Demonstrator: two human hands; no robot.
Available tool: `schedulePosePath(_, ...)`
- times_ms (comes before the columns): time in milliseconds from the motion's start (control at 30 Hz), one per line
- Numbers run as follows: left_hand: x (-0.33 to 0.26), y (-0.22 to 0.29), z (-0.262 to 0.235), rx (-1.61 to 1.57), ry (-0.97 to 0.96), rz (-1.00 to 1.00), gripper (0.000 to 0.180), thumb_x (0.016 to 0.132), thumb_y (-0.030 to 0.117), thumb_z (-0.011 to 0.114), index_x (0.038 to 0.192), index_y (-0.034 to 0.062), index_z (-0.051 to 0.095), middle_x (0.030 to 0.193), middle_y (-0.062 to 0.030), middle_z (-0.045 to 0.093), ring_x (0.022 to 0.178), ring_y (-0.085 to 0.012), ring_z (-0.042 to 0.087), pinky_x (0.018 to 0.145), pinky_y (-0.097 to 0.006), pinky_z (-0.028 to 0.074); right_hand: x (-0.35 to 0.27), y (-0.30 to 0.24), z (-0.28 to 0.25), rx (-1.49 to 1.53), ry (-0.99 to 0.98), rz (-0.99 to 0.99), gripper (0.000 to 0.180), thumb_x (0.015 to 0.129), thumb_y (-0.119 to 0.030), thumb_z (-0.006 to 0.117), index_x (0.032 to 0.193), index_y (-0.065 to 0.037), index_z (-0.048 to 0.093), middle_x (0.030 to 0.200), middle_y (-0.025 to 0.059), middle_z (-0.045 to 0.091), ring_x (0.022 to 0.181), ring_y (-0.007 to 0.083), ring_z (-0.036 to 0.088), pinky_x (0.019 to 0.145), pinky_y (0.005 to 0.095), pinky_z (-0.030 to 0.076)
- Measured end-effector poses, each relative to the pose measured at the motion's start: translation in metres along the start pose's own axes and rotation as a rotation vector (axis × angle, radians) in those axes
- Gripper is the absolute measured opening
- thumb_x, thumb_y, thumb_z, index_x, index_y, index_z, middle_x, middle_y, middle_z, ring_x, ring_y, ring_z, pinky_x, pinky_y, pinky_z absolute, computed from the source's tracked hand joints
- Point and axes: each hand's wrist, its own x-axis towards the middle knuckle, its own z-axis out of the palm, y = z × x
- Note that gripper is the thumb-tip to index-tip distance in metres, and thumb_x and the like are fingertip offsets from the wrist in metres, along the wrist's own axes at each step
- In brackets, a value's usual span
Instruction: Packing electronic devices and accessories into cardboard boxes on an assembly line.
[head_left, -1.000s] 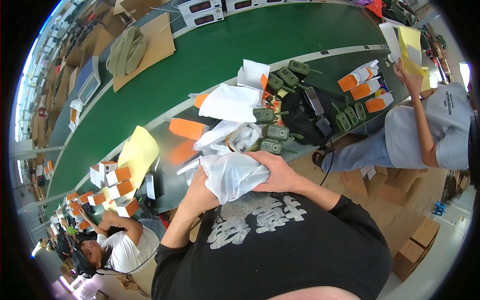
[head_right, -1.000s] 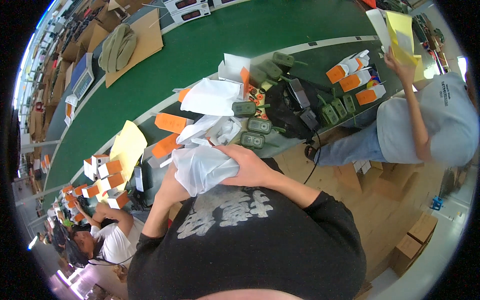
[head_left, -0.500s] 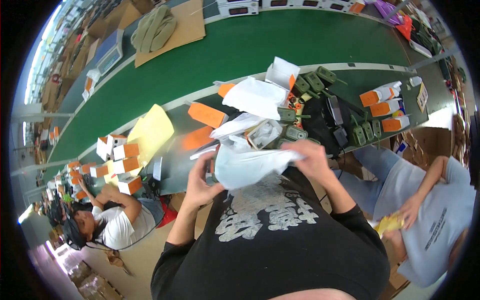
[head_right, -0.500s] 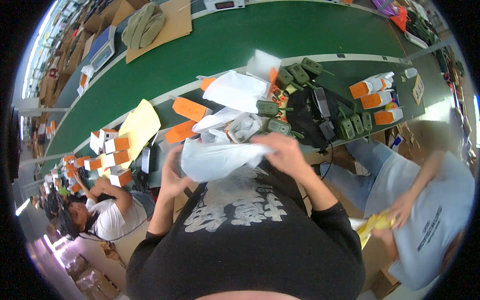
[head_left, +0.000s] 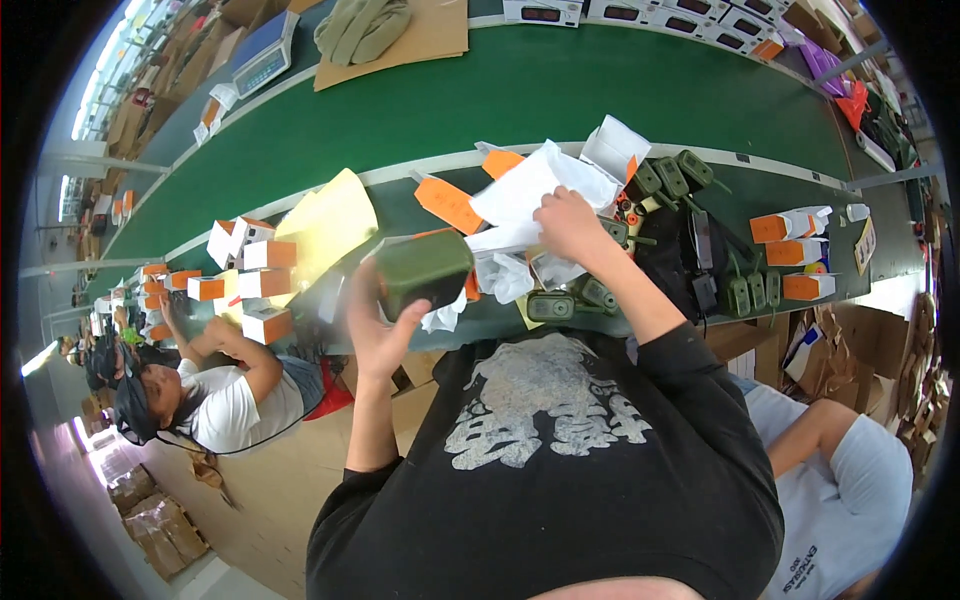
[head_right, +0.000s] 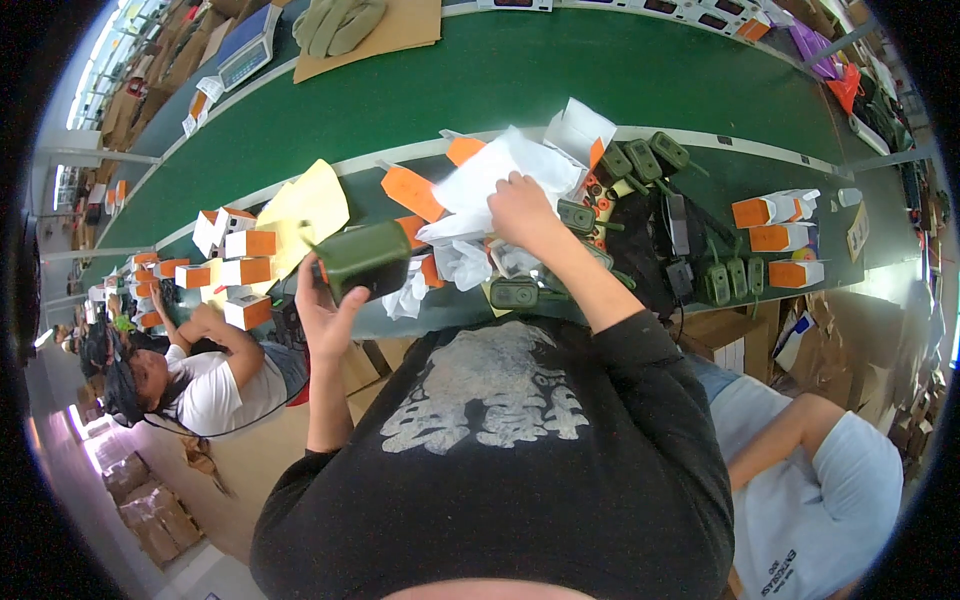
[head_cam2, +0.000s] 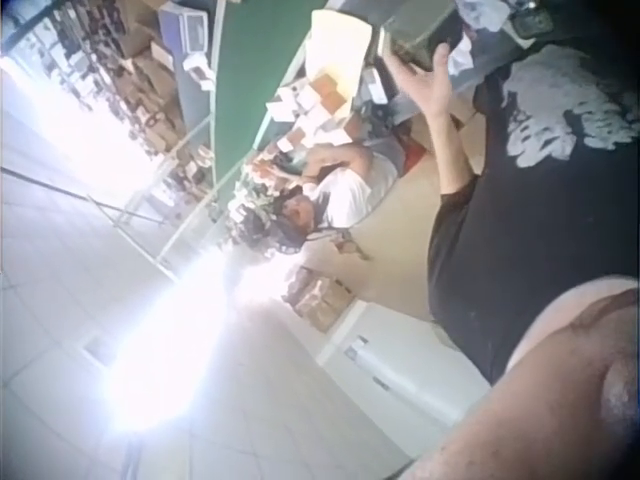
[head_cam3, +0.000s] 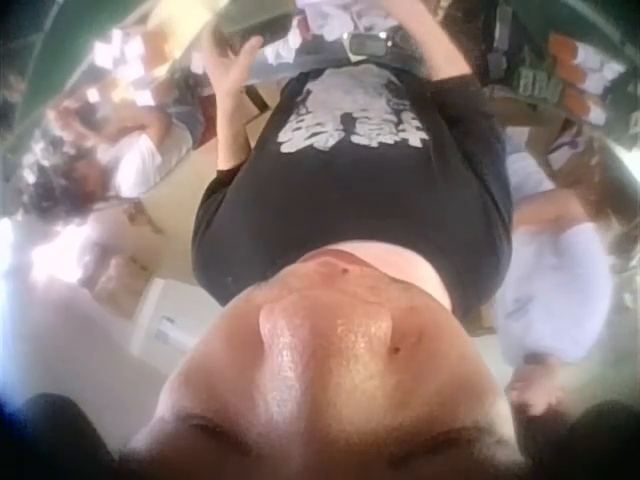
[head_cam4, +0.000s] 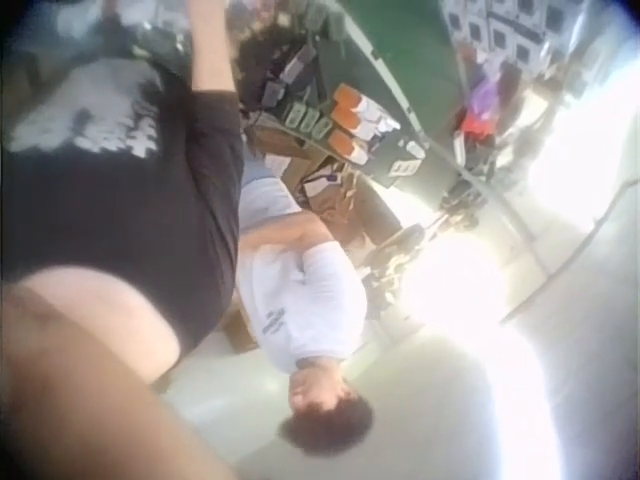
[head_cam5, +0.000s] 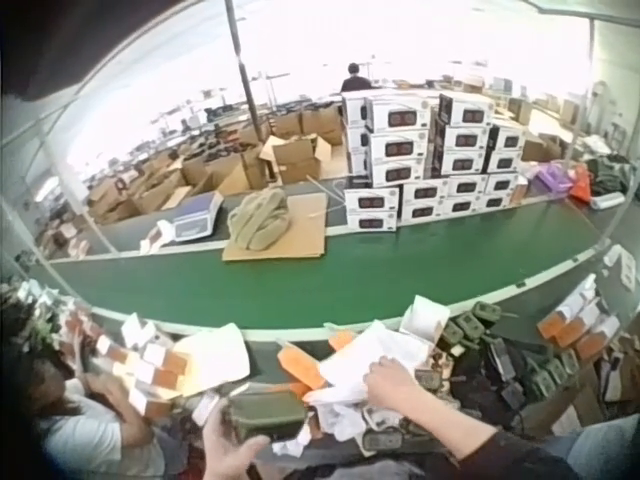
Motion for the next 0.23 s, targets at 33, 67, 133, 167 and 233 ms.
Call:
schedulePosePath(33,-0.001,0.004,0.0,0.001,0.006,-0.001,0.071,0.073,0.003,0.077,0.133,-0.0045,0.039,0.12,-0.0096,0.053,0.111,-0.0181,0.052,0.099,-0.032,0.041,0.006,-0.003,0.0,0.0,-0.001,-0.007,0.022,0.072,-0.015,0.068,0.091,-0.004,0.069,0.095,0.0149,0.064,0.099,0.0319,0.06,0.084,0.0428,0.049)
schedulePosePath(67,-0.003,0.008,0.004,0.078,-0.045,0.009,0.072,0.072,0.003,0.078,0.132,-0.0046,0.039,0.12,-0.0097,0.053,0.111,-0.0181,0.052,0.099,-0.032,0.041,0.012,-0.005,0.0,0.02,-0.186,0.021,0.029,0.075,-0.022,0.068,0.098,-0.004,0.068,0.097,0.0159,0.065,0.101,0.0326,0.06,0.086,0.0435,0.048)
schedulePosePath(133,-0.005,0.015,0.011,0.165,-0.109,0.005,0.076,0.07,0.006,0.08,0.133,-0.0038,0.039,0.119,-0.0101,0.053,0.112,-0.019,0.052,0.101,-0.032,0.039,0.014,-0.006,-0.001,0.039,-0.374,0.041,0.036,0.078,-0.029,0.067,0.105,-0.005,0.068,0.1,0.0169,0.066,0.104,0.0332,0.059,0.089,0.0443,0.047)
schedulePosePath(167,-0.005,0.018,0.014,0.166,-0.102,0.002,0.076,0.07,0.006,0.08,0.133,-0.0038,0.039,0.119,-0.0101,0.053,0.112,-0.019,0.052,0.101,-0.032,0.039,0.012,-0.005,-0.001,0.106,-0.328,0.069,0.041,0.078,-0.034,0.068,0.107,-0.006,0.066,0.1,0.0166,0.067,0.105,0.0334,0.06,0.089,0.0437,0.048)
schedulePosePath(233,0.001,0.027,0.021,0.234,-0.121,0.06,0.065,0.069,0.018,0.082,0.124,0.0029,0.051,0.115,-0.0096,0.056,0.104,-0.0251,0.055,0.091,-0.033,0.042,0.009,0.003,0.0,0.182,-0.241,0.112,0.053,0.076,-0.041,0.071,0.117,-0.009,0.063,0.103,0.0171,0.068,0.111,0.0344,0.058,0.091,0.0425,0.048)
